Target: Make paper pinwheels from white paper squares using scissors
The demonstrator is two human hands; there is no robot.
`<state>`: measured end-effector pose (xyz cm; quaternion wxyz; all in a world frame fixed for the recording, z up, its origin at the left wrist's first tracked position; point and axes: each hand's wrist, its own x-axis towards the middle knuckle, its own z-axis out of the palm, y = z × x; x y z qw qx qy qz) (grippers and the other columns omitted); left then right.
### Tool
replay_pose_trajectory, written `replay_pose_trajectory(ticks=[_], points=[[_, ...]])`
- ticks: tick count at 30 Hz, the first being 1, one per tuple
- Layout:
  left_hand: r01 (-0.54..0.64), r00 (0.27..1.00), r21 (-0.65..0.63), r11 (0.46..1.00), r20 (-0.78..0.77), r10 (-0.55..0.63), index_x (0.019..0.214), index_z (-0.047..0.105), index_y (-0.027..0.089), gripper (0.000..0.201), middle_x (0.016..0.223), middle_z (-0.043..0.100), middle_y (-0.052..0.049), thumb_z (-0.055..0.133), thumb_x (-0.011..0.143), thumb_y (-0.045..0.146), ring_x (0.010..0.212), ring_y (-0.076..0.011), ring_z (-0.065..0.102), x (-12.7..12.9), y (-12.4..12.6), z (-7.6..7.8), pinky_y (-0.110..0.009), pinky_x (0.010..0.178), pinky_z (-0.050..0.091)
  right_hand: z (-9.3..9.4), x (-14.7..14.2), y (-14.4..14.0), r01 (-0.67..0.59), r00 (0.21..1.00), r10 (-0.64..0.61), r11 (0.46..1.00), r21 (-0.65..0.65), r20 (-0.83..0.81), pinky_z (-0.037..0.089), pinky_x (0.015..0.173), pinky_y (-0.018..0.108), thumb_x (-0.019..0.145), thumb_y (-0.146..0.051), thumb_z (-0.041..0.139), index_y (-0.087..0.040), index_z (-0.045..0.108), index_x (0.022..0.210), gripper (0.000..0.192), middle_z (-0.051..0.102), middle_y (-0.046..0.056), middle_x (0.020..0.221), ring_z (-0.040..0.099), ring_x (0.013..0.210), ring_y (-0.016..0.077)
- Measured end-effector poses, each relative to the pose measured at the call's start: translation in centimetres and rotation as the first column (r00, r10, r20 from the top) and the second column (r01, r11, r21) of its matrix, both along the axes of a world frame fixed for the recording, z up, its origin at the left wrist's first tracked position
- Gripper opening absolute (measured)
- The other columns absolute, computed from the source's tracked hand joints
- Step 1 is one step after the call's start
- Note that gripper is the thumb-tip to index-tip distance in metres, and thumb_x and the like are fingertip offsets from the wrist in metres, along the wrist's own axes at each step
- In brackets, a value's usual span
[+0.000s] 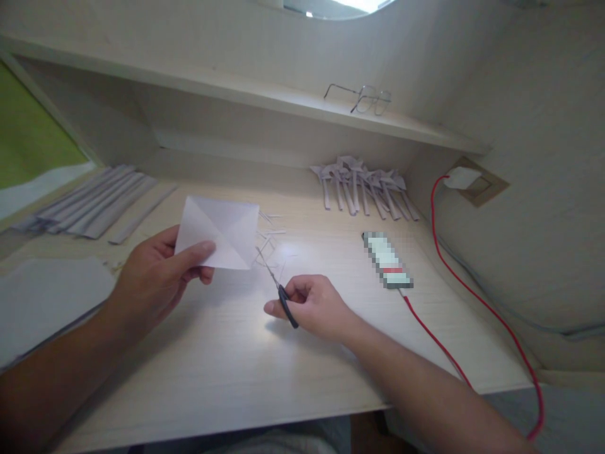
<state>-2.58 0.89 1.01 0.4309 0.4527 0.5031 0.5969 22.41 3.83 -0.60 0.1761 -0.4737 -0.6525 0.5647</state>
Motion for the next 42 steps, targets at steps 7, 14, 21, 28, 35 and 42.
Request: replay_pose_trajectory(ticks=[7, 14, 21, 28, 35, 42], points=[[-0.037, 0.998, 0.009, 0.999, 0.045, 0.036, 0.082, 0.067, 0.017, 0.011, 0.064, 0.063, 0.003, 0.076, 0.08, 0.024, 0.051, -0.0096, 0.056, 0.4, -0.1, 0.1, -0.021, 0.047, 0.05, -0.4, -0.2, -0.2, 0.045, 0.999, -0.046, 0.998, 0.039, 0.014, 0.023, 0.048, 0.025, 0.067, -0.047, 0.085, -0.018, 0.056, 0.061, 0.041, 0.043, -0.006, 0.053, 0.035, 0.051, 0.0085], [-0.042, 0.998, 0.038, 0.998, 0.037, 0.041, 0.086, 0.067, 0.017, 0.012, 0.068, 0.064, 0.002, 0.074, 0.082, 0.025, 0.053, -0.01, 0.057, 0.4, -0.4, 0.0, -0.021, 0.048, 0.05, -0.6, -0.2, -0.5, 0.005, 1.0, -0.004, 0.999, 0.036, -0.022, 0.026, 0.05, 0.024, 0.068, -0.045, 0.084, -0.017, 0.061, 0.067, 0.037, 0.048, -0.005, 0.058, 0.039, 0.054, 0.0095], [-0.045, 0.999, 0.042, 0.998, 0.013, 0.045, 0.085, 0.065, 0.016, 0.015, 0.067, 0.062, 0.002, 0.073, 0.085, 0.029, 0.054, -0.011, 0.058, 0.4, -0.4, -0.1, -0.023, 0.05, 0.051, -1.0, -0.4, -0.6, -0.007, 1.0, 0.007, 0.998, 0.055, 0.009, 0.027, 0.051, 0.024, 0.069, -0.046, 0.084, -0.017, 0.059, 0.067, 0.038, 0.047, -0.005, 0.058, 0.037, 0.054, 0.0094], [0.006, 0.998, 0.041, 0.999, 0.055, -0.008, 0.084, 0.064, 0.017, 0.016, 0.069, 0.063, 0.002, 0.074, 0.083, 0.029, 0.056, -0.0124, 0.059, 0.6, -0.7, 0.0, -0.025, 0.051, 0.052, -0.6, -0.6, -0.9, -0.033, 0.999, 0.033, 0.999, 0.021, -0.018, 0.024, 0.05, 0.025, 0.068, -0.046, 0.083, -0.018, 0.056, 0.064, 0.039, 0.044, -0.005, 0.056, 0.036, 0.053, 0.0089], [0.033, 0.996, 0.034, 0.999, 0.085, -0.036, 0.086, 0.067, 0.018, 0.015, 0.073, 0.065, 0.001, 0.075, 0.083, 0.029, 0.057, -0.013, 0.059, 0.7, -0.7, 0.0, -0.025, 0.052, 0.052, -0.5, -0.7, -0.9, -0.014, 0.998, 0.011, 0.999, -0.04, -0.061, 0.024, 0.049, 0.024, 0.066, -0.045, 0.086, -0.018, 0.056, 0.063, 0.041, 0.045, -0.006, 0.056, 0.036, 0.052, 0.0085], [0.055, 0.997, -0.005, 0.998, 0.057, -0.055, 0.081, 0.067, 0.017, 0.018, 0.067, 0.064, 0.001, 0.073, 0.087, 0.033, 0.056, -0.0126, 0.059, 0.6, -0.6, -0.2, -0.025, 0.052, 0.052, -1.1, -0.4, -0.8, -0.035, 0.994, 0.03, 0.999, -0.042, -0.11, 0.024, 0.048, 0.023, 0.068, -0.047, 0.087, -0.017, 0.059, 0.066, 0.042, 0.047, -0.006, 0.056, 0.038, 0.051, 0.008]])
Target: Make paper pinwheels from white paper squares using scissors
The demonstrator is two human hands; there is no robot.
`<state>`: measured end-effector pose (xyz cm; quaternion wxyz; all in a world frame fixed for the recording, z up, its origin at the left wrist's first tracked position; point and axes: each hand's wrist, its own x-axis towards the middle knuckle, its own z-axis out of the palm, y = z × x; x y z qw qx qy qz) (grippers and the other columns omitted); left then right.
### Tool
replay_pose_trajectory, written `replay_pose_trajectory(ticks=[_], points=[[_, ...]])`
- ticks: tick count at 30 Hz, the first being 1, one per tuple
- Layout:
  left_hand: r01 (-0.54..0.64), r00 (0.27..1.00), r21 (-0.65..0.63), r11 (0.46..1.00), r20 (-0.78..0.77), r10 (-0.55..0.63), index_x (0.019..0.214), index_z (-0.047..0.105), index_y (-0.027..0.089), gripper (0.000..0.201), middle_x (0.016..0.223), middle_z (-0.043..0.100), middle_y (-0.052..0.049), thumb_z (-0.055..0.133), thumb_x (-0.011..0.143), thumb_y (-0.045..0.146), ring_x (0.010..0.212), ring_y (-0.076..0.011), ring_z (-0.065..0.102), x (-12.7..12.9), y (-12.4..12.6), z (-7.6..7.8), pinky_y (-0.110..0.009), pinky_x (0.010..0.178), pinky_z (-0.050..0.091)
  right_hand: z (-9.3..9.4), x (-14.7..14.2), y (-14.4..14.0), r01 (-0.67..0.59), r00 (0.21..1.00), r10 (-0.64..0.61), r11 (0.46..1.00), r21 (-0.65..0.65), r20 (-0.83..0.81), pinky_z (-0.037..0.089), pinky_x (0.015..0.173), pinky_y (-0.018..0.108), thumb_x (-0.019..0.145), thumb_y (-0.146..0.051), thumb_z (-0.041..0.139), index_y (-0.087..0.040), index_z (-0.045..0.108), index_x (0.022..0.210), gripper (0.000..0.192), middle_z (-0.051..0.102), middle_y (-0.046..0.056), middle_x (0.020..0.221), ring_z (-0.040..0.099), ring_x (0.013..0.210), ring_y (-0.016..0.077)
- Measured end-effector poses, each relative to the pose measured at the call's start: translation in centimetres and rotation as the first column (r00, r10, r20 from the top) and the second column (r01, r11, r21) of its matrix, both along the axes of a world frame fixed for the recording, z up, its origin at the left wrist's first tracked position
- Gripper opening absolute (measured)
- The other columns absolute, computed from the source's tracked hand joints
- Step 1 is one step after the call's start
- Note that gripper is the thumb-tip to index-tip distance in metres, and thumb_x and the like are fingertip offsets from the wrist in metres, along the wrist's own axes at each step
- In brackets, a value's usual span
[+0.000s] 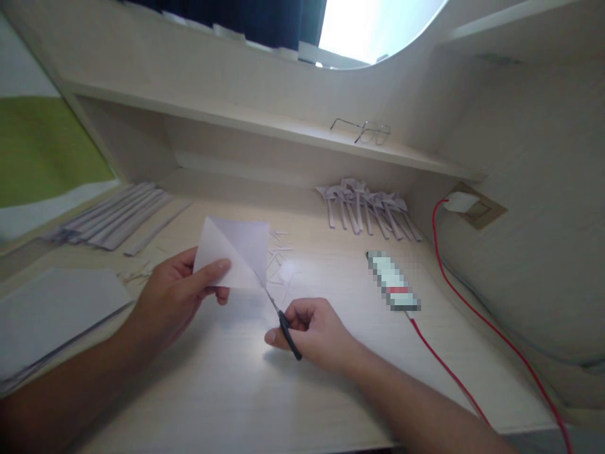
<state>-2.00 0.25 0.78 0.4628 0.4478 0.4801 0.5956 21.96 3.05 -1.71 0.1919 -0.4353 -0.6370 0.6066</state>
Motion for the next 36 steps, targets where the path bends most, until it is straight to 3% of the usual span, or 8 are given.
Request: replay_pose_trajectory(ticks=[6, 11, 16, 21, 28, 33, 36], points=[[-0.029, 0.999, -0.025, 0.999, 0.013, 0.03, 0.079, 0.065, 0.016, 0.022, 0.068, 0.066, 0.0, 0.074, 0.085, 0.035, 0.053, -0.0124, 0.058, 0.1, 0.0, 0.2, -0.026, 0.05, 0.051, 0.0, 0.0, 0.1, -0.006, 1.0, 0.006, 1.0, -0.009, -0.008, 0.023, 0.048, 0.023, 0.068, -0.047, 0.087, -0.017, 0.059, 0.065, 0.042, 0.047, -0.006, 0.055, 0.037, 0.051, 0.0077], [-0.041, 0.997, -0.052, 0.998, -0.068, 0.038, 0.075, 0.064, 0.017, 0.026, 0.059, 0.064, 0.001, 0.072, 0.085, 0.04, 0.051, -0.0139, 0.057, 0.1, -0.1, 0.6, -0.026, 0.051, 0.049, 0.2, 0.1, 0.0, -0.017, 1.0, 0.017, 1.0, 0.016, 0.015, 0.024, 0.049, 0.023, 0.067, -0.048, 0.088, -0.016, 0.06, 0.065, 0.042, 0.046, -0.006, 0.056, 0.037, 0.052, 0.0076], [-0.084, 0.985, -0.104, 0.991, -0.162, 0.067, 0.065, 0.061, 0.019, 0.03, 0.051, 0.063, 0.0, 0.07, 0.084, 0.04, 0.048, -0.0155, 0.058, 0.3, -0.1, 1.4, -0.026, 0.05, 0.048, -0.1, 0.1, 0.0, -0.001, 1.0, 0.002, 0.999, -0.044, 0.021, 0.025, 0.05, 0.023, 0.063, -0.048, 0.09, -0.016, 0.061, 0.067, 0.044, 0.047, -0.007, 0.057, 0.037, 0.052, 0.0077], [-0.106, 0.97, -0.117, 0.987, -0.228, 0.077, 0.062, 0.06, 0.02, 0.03, 0.047, 0.061, 0.002, 0.069, 0.083, 0.04, 0.044, -0.0151, 0.054, 0.3, -0.2, 1.7, -0.026, 0.048, 0.043, 0.2, 0.0, -0.1, -0.058, 0.998, 0.059, 0.998, -0.024, 0.017, 0.024, 0.051, 0.023, 0.066, -0.048, 0.089, -0.016, 0.061, 0.068, 0.042, 0.045, -0.007, 0.059, 0.035, 0.055, 0.0076], [-0.062, 0.951, -0.141, 0.988, -0.31, 0.015, 0.056, 0.054, 0.021, 0.04, 0.043, 0.055, 0.003, 0.064, 0.085, 0.048, 0.04, -0.0141, 0.048, 0.2, 0.1, 1.3, -0.026, 0.047, 0.038, 0.7, 0.1, -0.2, -0.11, 0.992, 0.112, 0.993, -0.033, 0.06, 0.025, 0.051, 0.023, 0.068, -0.048, 0.087, -0.016, 0.063, 0.071, 0.04, 0.047, -0.006, 0.061, 0.037, 0.056, 0.0083], [-0.122, 0.923, -0.123, 0.985, -0.378, 0.067, 0.053, 0.053, 0.021, 0.044, 0.043, 0.054, 0.003, 0.063, 0.086, 0.05, 0.042, -0.014, 0.047, -0.5, 0.4, 0.9, -0.026, 0.048, 0.037, 0.8, 0.0, -0.3, -0.095, 0.987, 0.101, 0.994, -0.048, 0.129, 0.027, 0.051, 0.023, 0.069, -0.049, 0.085, -0.017, 0.065, 0.073, 0.038, 0.05, -0.005, 0.062, 0.04, 0.056, 0.0087], [-0.186, 0.898, -0.128, 0.974, -0.424, 0.116, 0.055, 0.055, 0.021, 0.043, 0.045, 0.057, 0.002, 0.063, 0.086, 0.049, 0.043, -0.0136, 0.049, -0.9, 0.6, 0.7, -0.026, 0.049, 0.036, 1.5, 0.3, 0.2, -0.099, 0.979, 0.093, 0.995, 0.025, 0.181, 0.028, 0.05, 0.023, 0.07, -0.05, 0.084, -0.017, 0.063, 0.069, 0.039, 0.05, -0.005, 0.061, 0.039, 0.056, 0.0089]])
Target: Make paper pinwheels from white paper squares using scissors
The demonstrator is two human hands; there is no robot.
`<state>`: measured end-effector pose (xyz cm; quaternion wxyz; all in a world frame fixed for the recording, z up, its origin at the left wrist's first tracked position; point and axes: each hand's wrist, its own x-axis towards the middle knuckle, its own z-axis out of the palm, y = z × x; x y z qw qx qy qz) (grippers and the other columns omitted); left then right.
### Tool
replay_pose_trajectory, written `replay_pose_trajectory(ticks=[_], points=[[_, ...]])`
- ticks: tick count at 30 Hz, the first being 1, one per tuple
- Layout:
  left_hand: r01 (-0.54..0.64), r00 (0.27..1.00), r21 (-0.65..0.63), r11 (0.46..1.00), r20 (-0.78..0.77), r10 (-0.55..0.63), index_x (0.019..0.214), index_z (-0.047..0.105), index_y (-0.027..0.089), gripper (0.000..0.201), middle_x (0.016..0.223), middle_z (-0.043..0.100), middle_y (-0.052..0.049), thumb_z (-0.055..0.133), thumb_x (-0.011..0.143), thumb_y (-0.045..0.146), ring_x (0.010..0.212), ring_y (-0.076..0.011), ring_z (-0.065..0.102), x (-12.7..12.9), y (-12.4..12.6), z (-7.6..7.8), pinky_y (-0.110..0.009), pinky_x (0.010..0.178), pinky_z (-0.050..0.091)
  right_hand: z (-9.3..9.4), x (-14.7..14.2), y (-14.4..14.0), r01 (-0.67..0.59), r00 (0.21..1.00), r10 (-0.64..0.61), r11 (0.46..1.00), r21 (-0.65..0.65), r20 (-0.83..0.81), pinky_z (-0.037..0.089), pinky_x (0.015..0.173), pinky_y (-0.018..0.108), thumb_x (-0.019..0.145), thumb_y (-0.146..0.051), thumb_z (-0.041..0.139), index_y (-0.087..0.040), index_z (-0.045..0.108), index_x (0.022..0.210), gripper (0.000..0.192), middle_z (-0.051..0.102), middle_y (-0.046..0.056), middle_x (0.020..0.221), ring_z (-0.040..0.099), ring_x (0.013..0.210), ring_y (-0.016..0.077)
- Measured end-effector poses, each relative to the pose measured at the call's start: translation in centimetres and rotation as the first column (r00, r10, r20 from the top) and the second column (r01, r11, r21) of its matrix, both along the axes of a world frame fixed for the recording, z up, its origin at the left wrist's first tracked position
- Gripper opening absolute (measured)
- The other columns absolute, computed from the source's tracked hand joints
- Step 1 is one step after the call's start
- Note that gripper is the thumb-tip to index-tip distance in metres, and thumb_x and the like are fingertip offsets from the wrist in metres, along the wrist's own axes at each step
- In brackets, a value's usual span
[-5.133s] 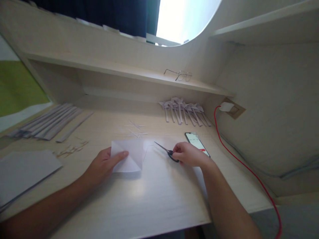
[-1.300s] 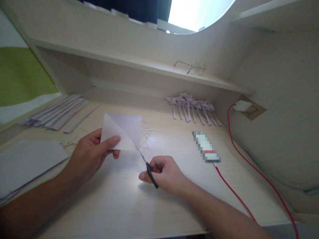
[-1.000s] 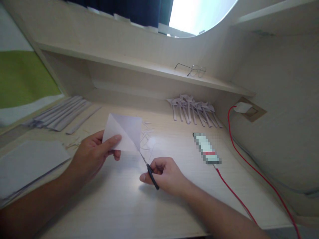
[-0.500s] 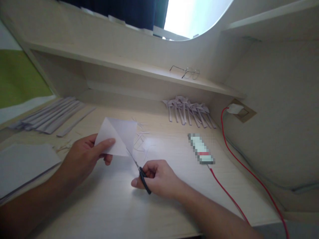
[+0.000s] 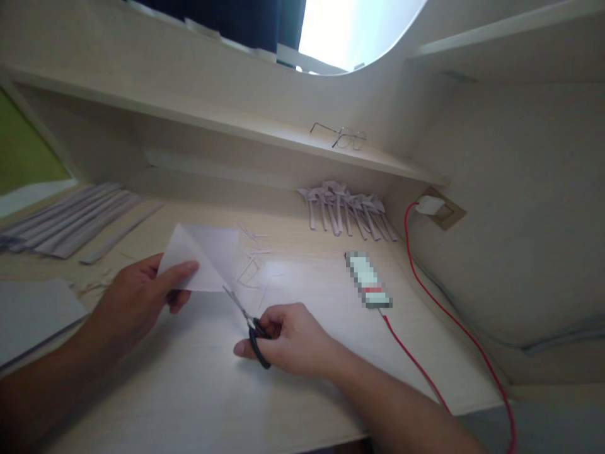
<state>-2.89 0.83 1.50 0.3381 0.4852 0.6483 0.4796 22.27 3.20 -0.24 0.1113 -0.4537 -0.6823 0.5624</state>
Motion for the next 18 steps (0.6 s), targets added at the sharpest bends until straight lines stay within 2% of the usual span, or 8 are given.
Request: replay_pose_trajectory(ticks=[4, 5, 9, 12, 16, 18], points=[[-0.095, 0.995, -0.012, 0.995, 0.034, 0.095, 0.056, 0.055, 0.021, 0.039, 0.046, 0.058, 0.002, 0.063, 0.086, 0.045, 0.043, -0.0141, 0.05, 0.1, 0.6, -0.6, -0.026, 0.048, 0.037, 1.6, 1.3, 1.8, 0.083, 0.989, -0.097, 0.989, 0.123, 0.109, 0.023, 0.048, 0.025, 0.073, -0.052, 0.08, -0.017, 0.059, 0.062, 0.042, 0.047, -0.005, 0.056, 0.037, 0.053, 0.0088], [-0.103, 0.994, -0.019, 0.995, 0.041, 0.104, 0.056, 0.055, 0.021, 0.038, 0.046, 0.057, 0.001, 0.063, 0.085, 0.044, 0.042, -0.0141, 0.049, 0.3, 0.7, -0.8, -0.026, 0.047, 0.037, 2.0, 1.7, 2.4, 0.071, 0.985, -0.098, 0.981, 0.182, 0.144, 0.023, 0.049, 0.025, 0.073, -0.053, 0.08, -0.017, 0.059, 0.06, 0.043, 0.045, -0.005, 0.054, 0.036, 0.052, 0.009], [-0.04, 0.997, -0.029, 0.999, 0.06, 0.042, 0.057, 0.055, 0.021, 0.036, 0.047, 0.058, 0.001, 0.065, 0.084, 0.043, 0.043, -0.0135, 0.049, 0.9, 1.1, -2.0, -0.026, 0.046, 0.037, 2.8, 2.4, 3.9, 0.1, 0.951, -0.208, 0.906, 0.411, 0.228, 0.025, 0.05, 0.026, 0.077, -0.056, 0.075, -0.017, 0.062, 0.057, 0.046, 0.05, -0.003, 0.053, 0.04, 0.053, 0.0106], [-0.05, 0.992, 0.0, 0.999, 0.119, 0.05, 0.063, 0.06, 0.021, 0.029, 0.049, 0.059, 0.003, 0.07, 0.082, 0.041, 0.043, -0.0123, 0.05, 1.4, 1.1, -2.5, -0.024, 0.045, 0.038, 2.7, 2.6, 4.4, 0.054, 0.937, -0.219, 0.862, 0.505, 0.273, 0.024, 0.049, 0.027, 0.076, -0.06, 0.075, -0.018, 0.065, 0.06, 0.046, 0.053, -0.002, 0.053, 0.041, 0.052, 0.011], [-0.079, 0.987, -0.01, 0.997, 0.139, 0.08, 0.063, 0.06, 0.021, 0.028, 0.05, 0.059, 0.002, 0.071, 0.082, 0.039, 0.044, -0.0119, 0.051, 1.4, 1.2, -2.5, -0.024, 0.045, 0.039, 2.6, 3.1, 5.0, -0.008, 0.892, -0.234, 0.847, 0.532, 0.386, 0.022, 0.049, 0.029, 0.074, -0.062, 0.076, -0.017, 0.063, 0.056, 0.05, 0.053, 0.0, 0.051, 0.041, 0.051, 0.0116], [-0.104, 0.985, -0.007, 0.995, 0.137, 0.104, 0.063, 0.059, 0.021, 0.029, 0.051, 0.059, 0.002, 0.07, 0.083, 0.039, 0.044, -0.012, 0.051, 1.1, 1.3, -2.8, -0.024, 0.045, 0.039, 2.7, 3.0, 5.4, -0.009, 0.904, -0.219, 0.849, 0.529, 0.367, 0.023, 0.049, 0.029, 0.076, -0.061, 0.074, -0.017, 0.065, 0.058, 0.049, 0.056, 0.001, 0.052, 0.043, 0.051, 0.0117]])
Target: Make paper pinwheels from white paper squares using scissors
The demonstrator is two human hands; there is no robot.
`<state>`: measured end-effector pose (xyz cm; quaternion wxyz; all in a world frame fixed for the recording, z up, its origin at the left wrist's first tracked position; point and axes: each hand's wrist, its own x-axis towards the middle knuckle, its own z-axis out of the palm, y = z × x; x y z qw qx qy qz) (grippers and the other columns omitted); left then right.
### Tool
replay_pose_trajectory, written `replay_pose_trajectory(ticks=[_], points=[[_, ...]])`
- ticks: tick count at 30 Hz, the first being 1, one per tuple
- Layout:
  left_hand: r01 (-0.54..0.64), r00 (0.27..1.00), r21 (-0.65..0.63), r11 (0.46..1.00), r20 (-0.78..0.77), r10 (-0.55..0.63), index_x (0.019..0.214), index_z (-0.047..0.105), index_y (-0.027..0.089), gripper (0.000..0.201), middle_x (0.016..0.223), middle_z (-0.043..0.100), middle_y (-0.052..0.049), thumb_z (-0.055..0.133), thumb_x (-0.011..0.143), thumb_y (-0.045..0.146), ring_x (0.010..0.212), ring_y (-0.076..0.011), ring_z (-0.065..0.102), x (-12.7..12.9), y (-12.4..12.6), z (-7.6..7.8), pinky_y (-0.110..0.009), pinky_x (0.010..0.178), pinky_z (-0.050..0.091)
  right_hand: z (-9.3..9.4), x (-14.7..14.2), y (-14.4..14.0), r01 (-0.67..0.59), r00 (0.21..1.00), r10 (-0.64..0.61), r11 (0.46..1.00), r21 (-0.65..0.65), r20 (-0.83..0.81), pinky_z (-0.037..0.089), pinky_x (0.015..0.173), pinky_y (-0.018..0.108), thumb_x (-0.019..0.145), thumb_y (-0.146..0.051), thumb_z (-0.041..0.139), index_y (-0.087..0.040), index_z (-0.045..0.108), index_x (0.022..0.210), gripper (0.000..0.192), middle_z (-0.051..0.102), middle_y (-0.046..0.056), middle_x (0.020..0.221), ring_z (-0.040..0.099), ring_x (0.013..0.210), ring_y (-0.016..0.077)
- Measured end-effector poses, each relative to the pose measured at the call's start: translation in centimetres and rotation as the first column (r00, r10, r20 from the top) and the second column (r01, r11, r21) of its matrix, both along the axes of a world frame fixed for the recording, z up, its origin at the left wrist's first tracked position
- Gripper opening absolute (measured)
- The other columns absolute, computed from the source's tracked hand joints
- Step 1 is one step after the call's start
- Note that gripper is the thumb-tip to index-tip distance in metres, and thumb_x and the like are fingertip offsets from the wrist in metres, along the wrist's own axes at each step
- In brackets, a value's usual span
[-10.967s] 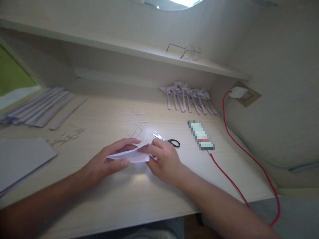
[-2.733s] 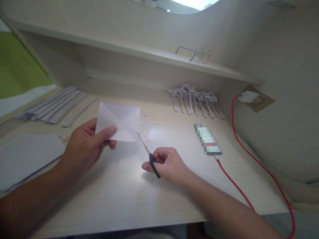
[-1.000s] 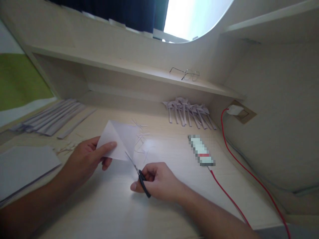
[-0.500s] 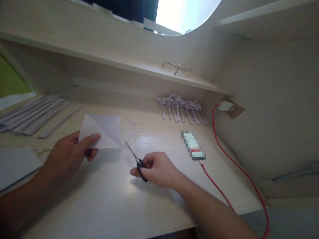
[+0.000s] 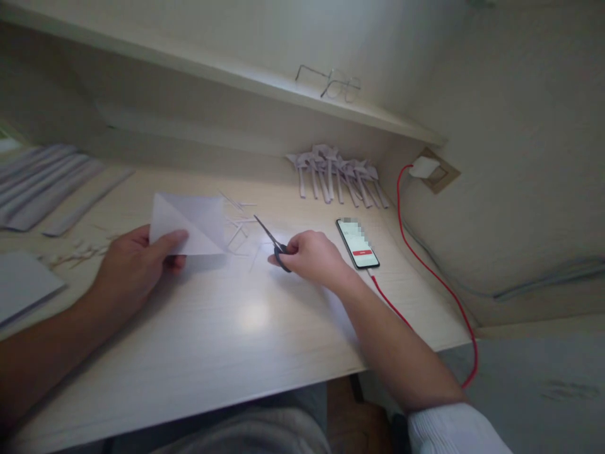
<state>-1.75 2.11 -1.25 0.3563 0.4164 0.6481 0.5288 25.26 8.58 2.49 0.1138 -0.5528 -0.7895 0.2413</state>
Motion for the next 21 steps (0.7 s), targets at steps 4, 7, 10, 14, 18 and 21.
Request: replay_pose_trajectory(ticks=[4, 7, 10, 14, 18, 21], points=[[-0.023, 1.0, 0.013, 1.0, 0.0, 0.023, 0.068, 0.06, 0.021, 0.025, 0.052, 0.058, 0.004, 0.069, 0.082, 0.039, 0.044, -0.0122, 0.051, -0.6, 0.5, -0.8, -0.024, 0.044, 0.04, 0.3, -1.3, 0.8, -0.027, 0.998, 0.023, 0.997, -0.072, -0.058, 0.027, 0.05, 0.027, 0.082, -0.061, 0.069, -0.017, 0.072, 0.07, 0.046, 0.063, 0.002, 0.057, 0.048, 0.051, 0.0118], [-0.024, 0.999, 0.009, 1.0, -0.04, 0.024, 0.069, 0.06, 0.02, 0.025, 0.052, 0.058, 0.004, 0.067, 0.082, 0.04, 0.045, -0.0123, 0.051, -0.7, 0.8, -1.0, -0.024, 0.045, 0.04, 0.2, -2.4, 0.9, -0.031, 0.999, 0.033, 0.997, -0.074, 0.025, 0.026, 0.05, 0.028, 0.079, -0.055, 0.073, -0.017, 0.07, 0.063, 0.042, 0.063, 0.003, 0.056, 0.048, 0.051, 0.012], [0.002, 0.992, -0.04, 0.999, -0.124, -0.007, 0.066, 0.059, 0.02, 0.03, 0.052, 0.06, 0.003, 0.066, 0.083, 0.043, 0.046, -0.0131, 0.052, -0.7, 0.9, -0.7, -0.025, 0.047, 0.04, -0.4, -2.5, 0.5, -0.038, 0.999, 0.036, 0.997, -0.073, -0.029, 0.026, 0.05, 0.027, 0.08, -0.056, 0.072, -0.017, 0.069, 0.064, 0.042, 0.063, 0.002, 0.057, 0.048, 0.052, 0.0121], [0.028, 0.989, -0.037, 0.999, -0.147, -0.033, 0.065, 0.058, 0.02, 0.031, 0.052, 0.06, 0.002, 0.065, 0.083, 0.044, 0.046, -0.0135, 0.052, -0.9, 0.7, -0.4, -0.026, 0.048, 0.04, -1.0, -1.6, 0.1, -0.063, 0.995, 0.054, 0.993, -0.1, -0.086, 0.027, 0.051, 0.027, 0.079, -0.051, 0.074, -0.017, 0.072, 0.067, 0.037, 0.063, 0.001, 0.059, 0.049, 0.055, 0.0125], [0.047, 0.993, 0.006, 0.999, -0.104, -0.046, 0.068, 0.059, 0.02, 0.031, 0.055, 0.062, 0.001, 0.065, 0.084, 0.045, 0.051, -0.0147, 0.056, -1.1, 0.5, -0.4, -0.027, 0.053, 0.043, -0.1, -0.9, -0.9, -0.122, 0.976, 0.103, 0.988, -0.094, -0.194, 0.03, 0.053, 0.026, 0.08, -0.052, 0.074, -0.016, 0.076, 0.075, 0.036, 0.063, 0.0, 0.066, 0.049, 0.06, 0.0124], [0.059, 0.991, 0.006, 0.998, -0.12, -0.057, 0.068, 0.06, 0.02, 0.032, 0.056, 0.063, 0.001, 0.064, 0.086, 0.046, 0.052, -0.015, 0.057, -1.1, 0.4, -0.4, -0.028, 0.056, 0.044, 0.2, -0.9, -2.2, -0.125, 0.959, 0.075, 0.977, -0.171, -0.273, 0.03, 0.052, 0.025, 0.079, -0.058, 0.075, -0.017, 0.075, 0.079, 0.04, 0.061, -0.001, 0.065, 0.046, 0.059, 0.0118]])
